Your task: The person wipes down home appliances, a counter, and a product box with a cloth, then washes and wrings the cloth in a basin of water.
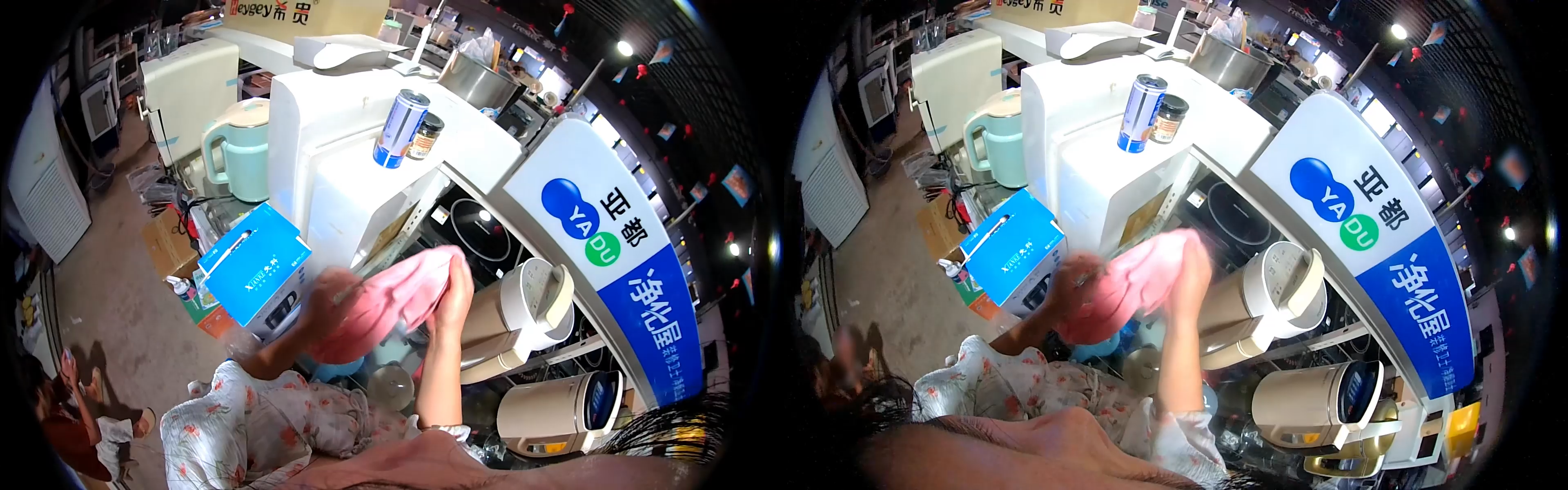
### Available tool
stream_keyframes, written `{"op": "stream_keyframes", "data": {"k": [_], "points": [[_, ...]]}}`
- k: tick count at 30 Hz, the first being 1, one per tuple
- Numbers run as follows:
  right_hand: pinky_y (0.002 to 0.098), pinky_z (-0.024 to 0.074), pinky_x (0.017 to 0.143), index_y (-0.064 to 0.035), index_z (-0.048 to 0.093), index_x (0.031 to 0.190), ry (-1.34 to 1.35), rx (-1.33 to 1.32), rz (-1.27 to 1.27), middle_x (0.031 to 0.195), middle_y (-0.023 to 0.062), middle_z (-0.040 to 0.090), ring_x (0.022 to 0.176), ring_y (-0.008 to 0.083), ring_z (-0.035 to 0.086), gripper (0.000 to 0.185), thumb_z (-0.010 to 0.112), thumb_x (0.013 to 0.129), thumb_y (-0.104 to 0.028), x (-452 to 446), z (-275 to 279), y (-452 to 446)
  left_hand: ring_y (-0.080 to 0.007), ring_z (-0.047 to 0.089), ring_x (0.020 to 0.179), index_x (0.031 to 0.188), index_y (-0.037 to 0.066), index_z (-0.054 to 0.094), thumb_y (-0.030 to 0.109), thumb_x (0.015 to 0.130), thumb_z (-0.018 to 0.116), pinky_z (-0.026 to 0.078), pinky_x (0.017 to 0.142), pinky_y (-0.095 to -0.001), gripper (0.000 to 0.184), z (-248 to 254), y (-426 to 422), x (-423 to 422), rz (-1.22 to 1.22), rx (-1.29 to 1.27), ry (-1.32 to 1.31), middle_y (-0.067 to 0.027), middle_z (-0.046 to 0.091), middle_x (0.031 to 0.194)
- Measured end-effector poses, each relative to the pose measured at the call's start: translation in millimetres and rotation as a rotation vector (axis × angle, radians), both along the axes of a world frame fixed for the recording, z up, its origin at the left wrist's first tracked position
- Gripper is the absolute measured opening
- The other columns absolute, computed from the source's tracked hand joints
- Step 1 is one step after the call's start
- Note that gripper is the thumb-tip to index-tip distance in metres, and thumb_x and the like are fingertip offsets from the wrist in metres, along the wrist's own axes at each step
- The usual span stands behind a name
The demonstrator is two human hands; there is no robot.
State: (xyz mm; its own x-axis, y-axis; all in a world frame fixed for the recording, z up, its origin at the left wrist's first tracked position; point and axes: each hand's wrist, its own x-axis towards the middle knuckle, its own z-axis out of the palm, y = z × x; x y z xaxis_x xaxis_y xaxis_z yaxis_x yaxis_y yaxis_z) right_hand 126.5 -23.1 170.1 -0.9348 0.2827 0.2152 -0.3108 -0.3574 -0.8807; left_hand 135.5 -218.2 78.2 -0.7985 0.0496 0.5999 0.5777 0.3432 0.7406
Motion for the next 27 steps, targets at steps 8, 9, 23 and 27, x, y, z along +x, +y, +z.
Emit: {"op": "stream_keyframes", "data": {"k": [8,9,23,27], "points": [[0.0361,0.0367,0.098,0.0015,0.058,0.112,0.277,0.913,-0.463,0.127,0.0179,0.044,0.115,0.0311,0.046,0.037,0.061,0.086,-0.024,-124,22,-18,-0.0353,0.046,0.113,0.115,0.003,0.059,0.013,0.077,0.068,0.039,0.097,-0.0425,0.041,93,-9,-48,0.28,-0.12,0.313,-0.0143,0.052,0.123],[0.039,0.0358,0.099,-0.0002,0.057,0.114,0.309,0.865,-0.412,0.126,0.0194,0.045,0.116,0.035,0.046,0.037,0.059,0.086,-0.024,-138,22,-20,-0.0351,0.045,0.115,0.116,0.004,0.059,0.013,0.076,0.069,0.038,0.098,-0.0432,0.042,93,-10,-55,0.258,-0.137,0.32,-0.0136,0.051,0.124],[0.0418,0.0441,0.086,-0.0023,0.059,0.108,0.132,1.496,-0.379,0.113,0.0185,0.053,0.103,0.0363,0.051,0.025,0.052,0.086,-0.01,-135,53,-39,-0.0354,0.043,0.116,0.116,0.007,0.061,0.011,0.072,0.07,0.039,0.097,-0.0414,0.045,88,-15,-65,0.235,-0.162,0.33,-0.014,0.05,0.125],[0.0378,0.0451,0.081,0.0003,0.059,0.105,0.222,1.404,-0.281,0.106,0.0172,0.056,0.098,0.0326,0.055,0.026,0.053,0.09,-0.02,-107,47,-42,-0.0355,0.042,0.116,0.117,0.007,0.06,0.01,0.072,0.069,0.039,0.097,-0.0416,0.046,88,-17,-65,0.22,-0.146,0.332,-0.0139,0.051,0.125]]}}
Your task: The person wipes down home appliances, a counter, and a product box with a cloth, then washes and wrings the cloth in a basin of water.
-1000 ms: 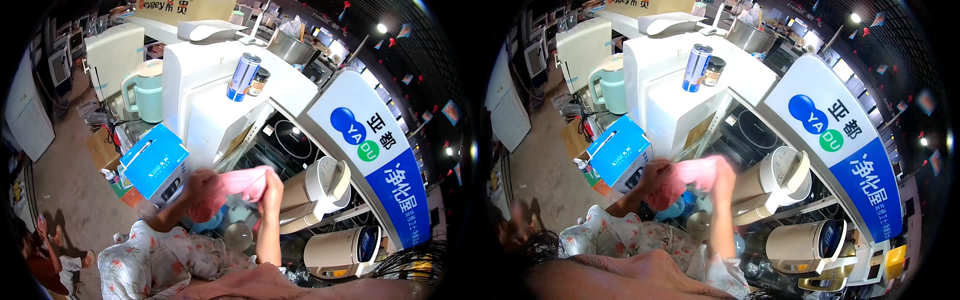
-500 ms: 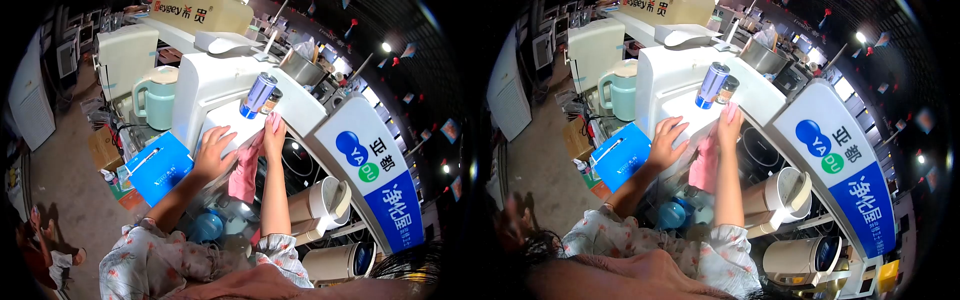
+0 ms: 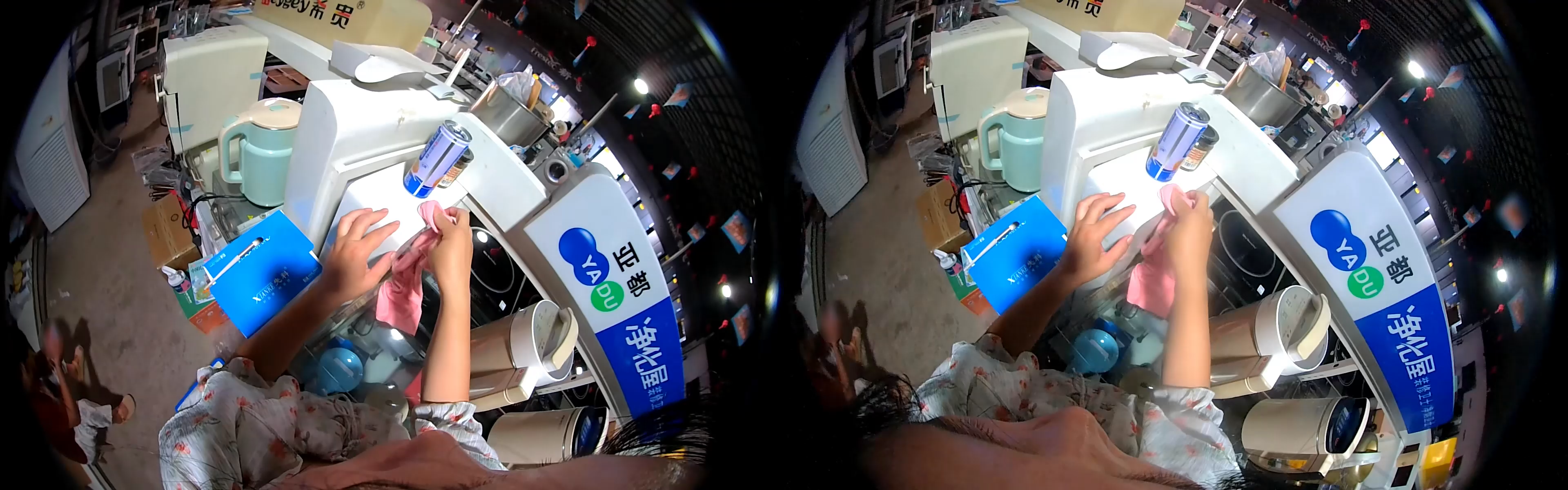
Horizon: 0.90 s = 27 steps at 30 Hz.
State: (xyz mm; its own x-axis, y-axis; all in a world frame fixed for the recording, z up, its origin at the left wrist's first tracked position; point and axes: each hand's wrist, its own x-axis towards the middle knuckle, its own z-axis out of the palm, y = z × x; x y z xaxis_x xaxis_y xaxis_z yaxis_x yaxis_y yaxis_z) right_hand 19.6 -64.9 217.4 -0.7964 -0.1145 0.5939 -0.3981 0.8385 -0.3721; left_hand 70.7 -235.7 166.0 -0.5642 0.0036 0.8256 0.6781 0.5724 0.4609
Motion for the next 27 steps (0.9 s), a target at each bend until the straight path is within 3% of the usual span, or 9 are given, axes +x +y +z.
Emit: {"op": "stream_keyframes", "data": {"k": [3,9,11,18,20,21,23,25,27], "points": [[0.0371,0.0467,0.071,0.0028,0.061,0.099,-0.36,-0.445,-0.036,0.099,0.0168,0.059,0.086,0.0283,0.06,0.026,0.056,0.087,-0.02,-9,22,-2,-0.0355,0.042,0.116,0.118,0.007,0.06,0.01,0.072,0.069,0.039,0.097,-0.042,0.047,-1,-1,-1,-0.01,0.001,0.018,-0.0139,0.051,0.125],[0.0366,0.0463,0.079,-0.0066,0.065,0.101,-0.222,-0.608,-0.118,0.104,0.0163,0.057,0.092,0.0345,0.057,0.02,0.058,0.085,-0.017,-5,-2,-17,-0.035,0.043,0.118,0.119,0.006,0.058,0.008,0.071,0.068,0.037,0.099,-0.0417,0.048,-2,-5,1,-0.055,0.024,0.002,-0.0132,0.051,0.127],[0.0344,0.0485,0.07,-0.0027,0.067,0.098,0.337,0.176,-0.016,0.102,0.0163,0.056,0.082,0.0274,0.06,0.024,0.057,0.077,0.002,36,-6,-30,-0.0346,0.043,0.119,0.12,0.005,0.057,0.007,0.071,0.067,0.037,0.1,-0.0415,0.05,-2,-4,0,-0.06,0.048,0.006,-0.0135,0.051,0.128],[0.0335,0.0465,0.074,-0.0003,0.064,0.1,-0.161,-0.46,-0.017,0.104,0.0163,0.055,0.089,0.0285,0.058,0.02,0.057,0.082,-0.006,32,9,-29,-0.0335,0.043,0.121,0.129,0.002,0.046,0.002,0.071,0.062,0.035,0.102,-0.0399,0.061,-8,-11,0,-0.158,0.091,-0.031,-0.0146,0.049,0.13],[0.0372,0.0452,0.08,-0.0016,0.063,0.101,-0.017,-0.495,-0.02,0.108,0.0171,0.055,0.093,0.0316,0.056,0.022,0.059,0.08,-0.006,27,-22,-34,-0.033,0.043,0.121,0.131,0.002,0.044,0.0,0.071,0.06,0.035,0.103,-0.0391,0.062,-7,-14,-2,-0.182,0.113,-0.042,-0.0148,0.049,0.13],[0.039,0.0437,0.085,-0.004,0.065,0.099,0.208,0.061,0.007,0.111,0.0188,0.055,0.095,0.035,0.055,0.023,0.059,0.077,-0.001,51,-15,-37,-0.0327,0.044,0.121,0.132,0.002,0.043,-0.001,0.071,0.059,0.035,0.103,-0.0386,0.063,-6,-15,-3,-0.196,0.126,-0.043,-0.0151,0.05,0.13],[0.0379,0.045,0.085,-0.0049,0.066,0.098,0.159,0.096,0.117,0.11,0.0199,0.056,0.096,0.0359,0.055,0.024,0.059,0.076,0.0,78,-14,-42,-0.0321,0.045,0.121,0.133,0.001,0.042,-0.003,0.071,0.057,0.035,0.104,-0.0378,0.063,-11,-16,3,-0.242,0.198,-0.087,-0.0157,0.05,0.13],[0.0363,0.0469,0.083,-0.0046,0.066,0.098,-0.162,-0.226,0.267,0.105,0.0195,0.057,0.095,0.0358,0.056,0.027,0.056,0.075,0.003,93,-58,-32,-0.0315,0.047,0.119,0.133,0.001,0.041,-0.004,0.072,0.055,0.035,0.104,-0.0371,0.062,-21,-21,11,-0.312,0.297,-0.147,-0.0165,0.05,0.13],[0.0344,0.0467,0.082,-0.0003,0.064,0.094,-0.05,-0.401,0.37,0.096,0.0186,0.057,0.095,0.0311,0.058,0.021,0.048,0.08,-0.001,92,-49,-15,-0.028,0.053,0.114,0.131,0.001,0.043,-0.003,0.077,0.053,0.04,0.099,-0.0365,0.055,-41,-17,18,-0.249,0.428,-0.209,-0.0166,0.051,0.127]]}}
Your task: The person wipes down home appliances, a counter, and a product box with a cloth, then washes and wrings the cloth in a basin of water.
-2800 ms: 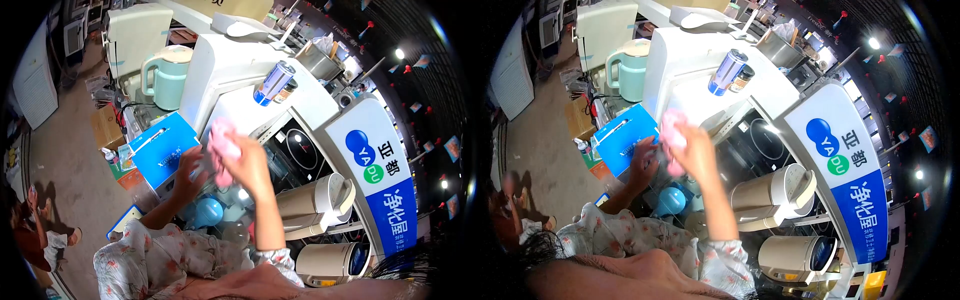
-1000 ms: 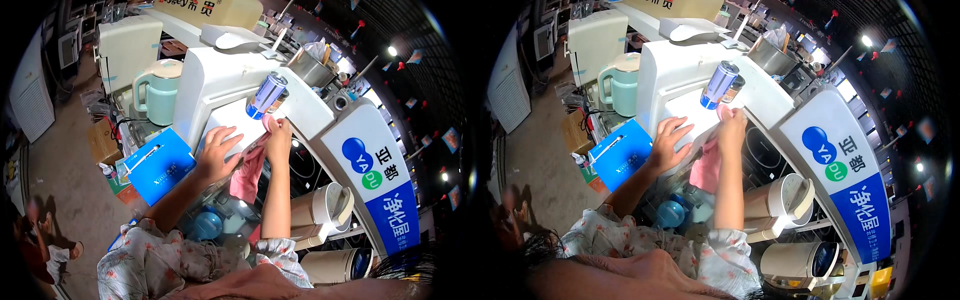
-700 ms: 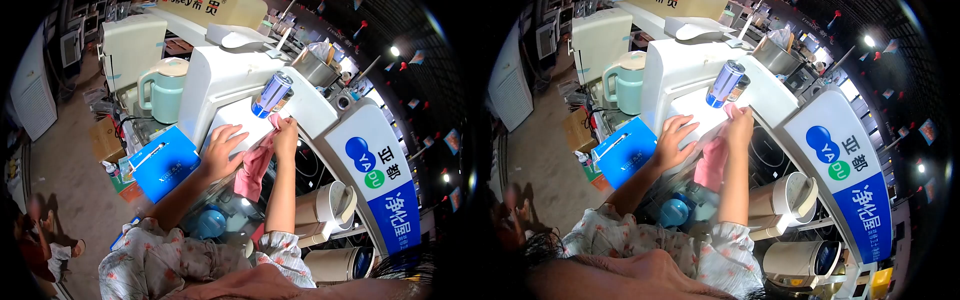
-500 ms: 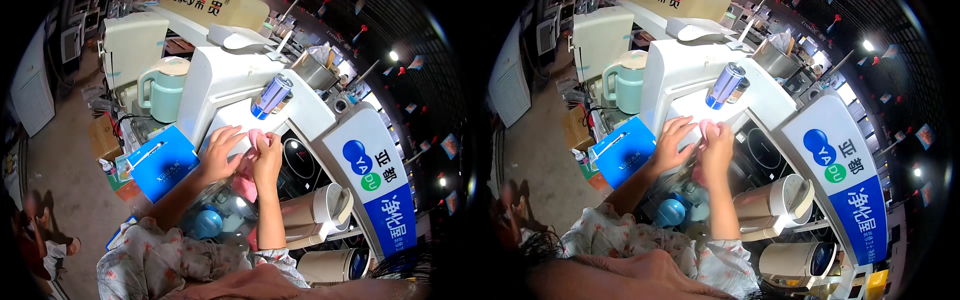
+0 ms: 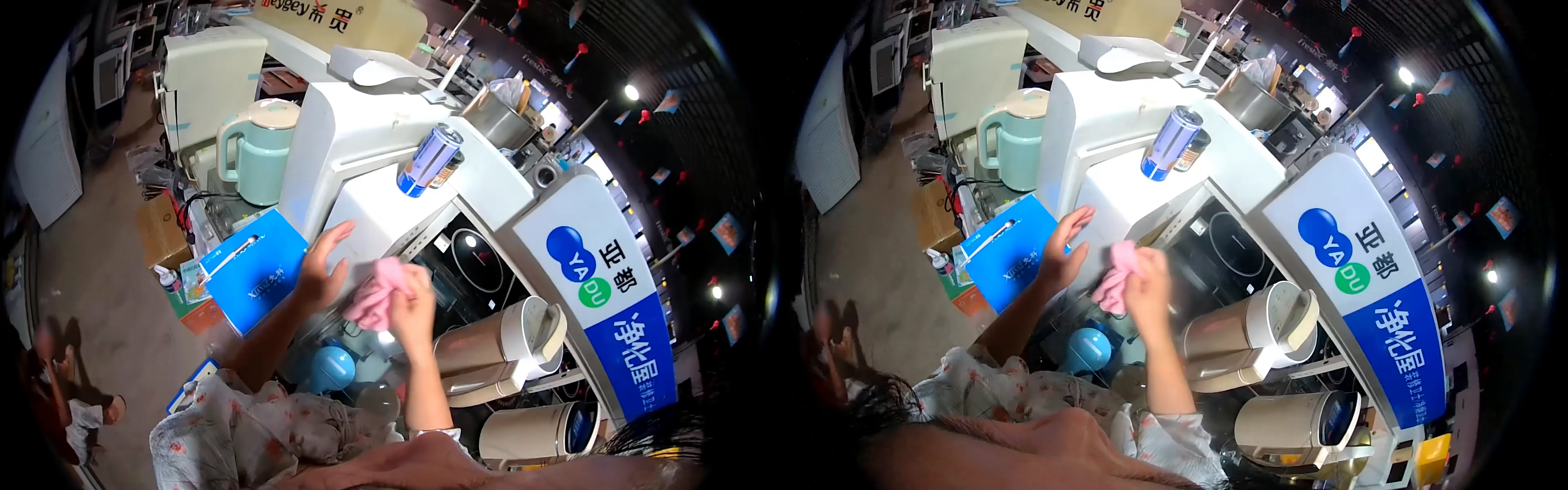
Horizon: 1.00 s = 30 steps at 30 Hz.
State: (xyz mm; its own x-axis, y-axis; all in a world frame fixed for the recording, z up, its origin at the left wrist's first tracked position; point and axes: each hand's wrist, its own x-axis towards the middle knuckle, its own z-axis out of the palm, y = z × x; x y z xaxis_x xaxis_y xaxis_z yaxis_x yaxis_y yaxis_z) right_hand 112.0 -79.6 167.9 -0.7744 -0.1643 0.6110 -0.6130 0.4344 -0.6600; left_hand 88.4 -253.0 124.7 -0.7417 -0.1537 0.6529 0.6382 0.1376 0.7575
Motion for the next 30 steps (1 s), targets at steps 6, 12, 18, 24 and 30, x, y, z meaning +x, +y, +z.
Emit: {"op": "stream_keyframes", "data": {"k": [6,12,18,24,30], "points": [[0.0389,0.044,0.083,0.0056,0.061,0.093,-0.157,0.065,-0.456,0.092,0.0237,0.055,0.096,0.0346,0.055,0.027,0.053,0.085,-0.018,-55,65,49,-0.0231,0.06,0.1,0.123,0.002,0.05,-0.004,0.078,0.056,0.047,0.087,-0.0334,0.046,-21,9,27,-0.011,0.024,-0.144,-0.0137,0.056,0.118],[0.0399,0.0448,0.087,-0.009,0.064,0.11,0.17,0.433,-0.51,0.11,0.0161,0.055,0.104,0.0347,0.053,0.033,0.059,0.078,-0.007,-121,53,31,-0.0235,0.061,0.095,0.121,0.005,0.052,-0.005,0.076,0.058,0.047,0.082,-0.0331,0.046,-13,2,30,0.078,-0.077,-0.028,-0.0133,0.057,0.112],[0.039,0.0458,0.08,-0.0111,0.068,0.1,0.176,0.433,-0.401,0.102,0.0106,0.057,0.095,0.0319,0.054,0.025,0.057,0.078,-0.006,-122,47,24,-0.0227,0.061,0.093,0.118,0.006,0.054,-0.006,0.076,0.058,0.047,0.079,-0.0324,0.044,-22,-1,30,0.097,-0.041,0.009,-0.0124,0.058,0.111],[0.0406,0.045,0.078,-0.0089,0.069,0.097,0.114,0.393,-0.508,0.096,0.0122,0.058,0.093,0.0331,0.055,0.022,0.056,0.08,-0.004,-144,48,36,-0.0225,0.062,0.09,0.117,0.007,0.054,-0.006,0.076,0.059,0.046,0.078,-0.032,0.044,-19,-4,33,0.116,-0.065,0.014,-0.012,0.058,0.111],[0.0415,0.0447,0.077,-0.0048,0.068,0.094,0.125,0.431,-0.464,0.091,0.0135,0.058,0.088,0.0338,0.054,0.018,0.055,0.082,-0.007,-141,51,43,-0.0233,0.062,0.09,0.117,0.006,0.054,-0.005,0.076,0.059,0.047,0.078,-0.0323,0.042,-25,1,31,0.083,-0.028,-0.019,-0.0127,0.058,0.111]]}}
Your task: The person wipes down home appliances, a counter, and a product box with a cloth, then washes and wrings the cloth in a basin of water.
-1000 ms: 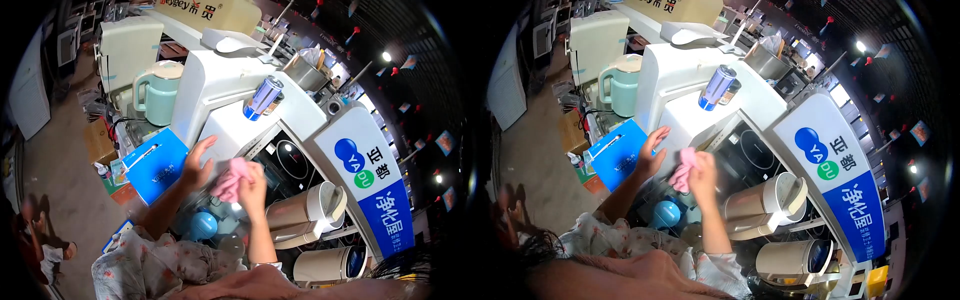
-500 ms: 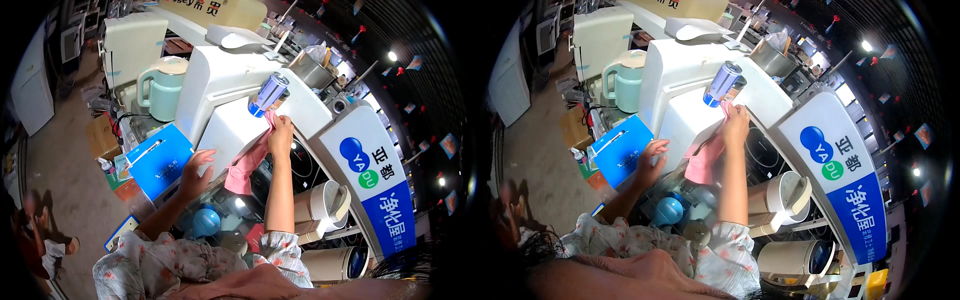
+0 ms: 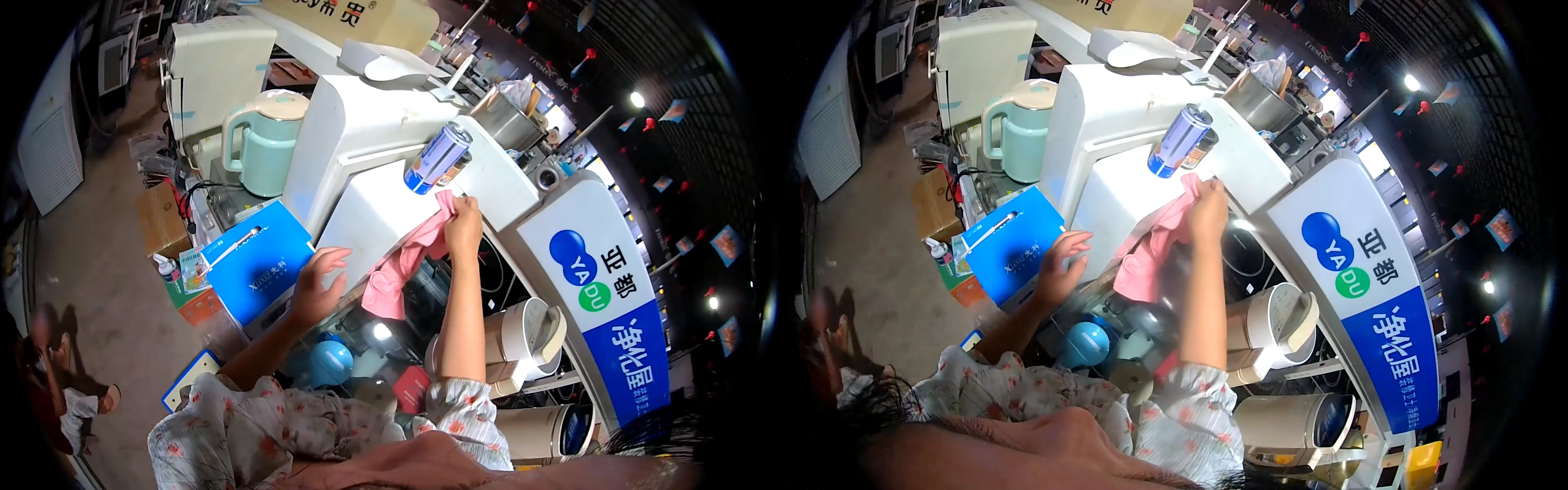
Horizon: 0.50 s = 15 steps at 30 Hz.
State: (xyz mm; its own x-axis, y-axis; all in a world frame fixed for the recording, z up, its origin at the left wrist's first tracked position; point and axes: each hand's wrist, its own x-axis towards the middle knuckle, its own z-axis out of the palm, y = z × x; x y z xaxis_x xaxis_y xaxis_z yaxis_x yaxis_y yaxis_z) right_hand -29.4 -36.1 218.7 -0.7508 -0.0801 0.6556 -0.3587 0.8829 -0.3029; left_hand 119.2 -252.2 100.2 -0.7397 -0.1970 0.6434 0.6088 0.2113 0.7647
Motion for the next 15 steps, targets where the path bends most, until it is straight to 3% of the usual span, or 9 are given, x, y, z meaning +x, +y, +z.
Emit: {"op": "stream_keyframes", "data": {"k": [4,9,12,13,14,15], "points": [[0.0423,0.0446,0.076,-0.0076,0.068,0.09,0.084,0.171,-0.062,0.09,0.0127,0.058,0.087,0.0338,0.054,0.015,0.056,0.085,-0.014,7,2,-15,-0.0241,0.062,0.09,0.117,0.004,0.055,-0.004,0.076,0.059,0.047,0.078,-0.0327,0.041,4,4,2,-0.003,-0.02,-0.017,-0.0133,0.058,0.112],[0.044,0.0455,0.075,-0.0043,0.065,0.087,0.007,0.189,-0.114,0.093,0.0122,0.058,0.088,0.0335,0.054,0.019,0.054,0.087,-0.02,3,7,-4,-0.0245,0.062,0.09,0.117,0.002,0.055,-0.004,0.076,0.059,0.048,0.079,-0.0327,0.041,9,7,2,-0.033,-0.014,-0.014,-0.0136,0.058,0.111],[0.0438,0.0452,0.074,-0.0059,0.065,0.086,0.114,0.227,-0.04,0.094,0.0131,0.058,0.086,0.0341,0.055,0.018,0.054,0.086,-0.02,17,1,-17,-0.0256,0.062,0.093,0.117,0.001,0.054,-0.002,0.077,0.061,0.048,0.081,-0.0329,0.042,15,7,5,-0.061,0.005,-0.029,-0.0151,0.057,0.113],[0.0438,0.045,0.072,-0.0066,0.065,0.087,-0.058,0.02,-0.018,0.095,0.0145,0.058,0.084,0.0356,0.057,0.016,0.055,0.084,-0.018,30,6,-25,-0.027,0.059,0.098,0.12,0.001,0.053,0.001,0.076,0.064,0.047,0.084,-0.0342,0.045,20,8,7,-0.059,-0.007,0.009,-0.0164,0.054,0.117],[0.0441,0.0452,0.073,-0.0055,0.064,0.093,0.006,0.123,0.107,0.097,0.0166,0.058,0.085,0.0381,0.057,0.016,0.055,0.083,-0.014,55,9,-27,-0.0284,0.057,0.102,0.122,0.002,0.051,0.003,0.075,0.066,0.046,0.087,-0.0354,0.049,25,9,9,-0.055,-0.019,0.048,-0.0177,0.05,0.122],[0.0445,0.0456,0.077,-0.0049,0.064,0.1,-0.027,-0.014,0.193,0.098,0.0183,0.057,0.089,0.0398,0.057,0.022,0.053,0.08,-0.007,75,10,-32,-0.0298,0.055,0.107,0.124,0.002,0.05,0.005,0.075,0.068,0.045,0.09,-0.0366,0.053,31,9,12,-0.053,-0.035,0.085,-0.019,0.047,0.126]]}}
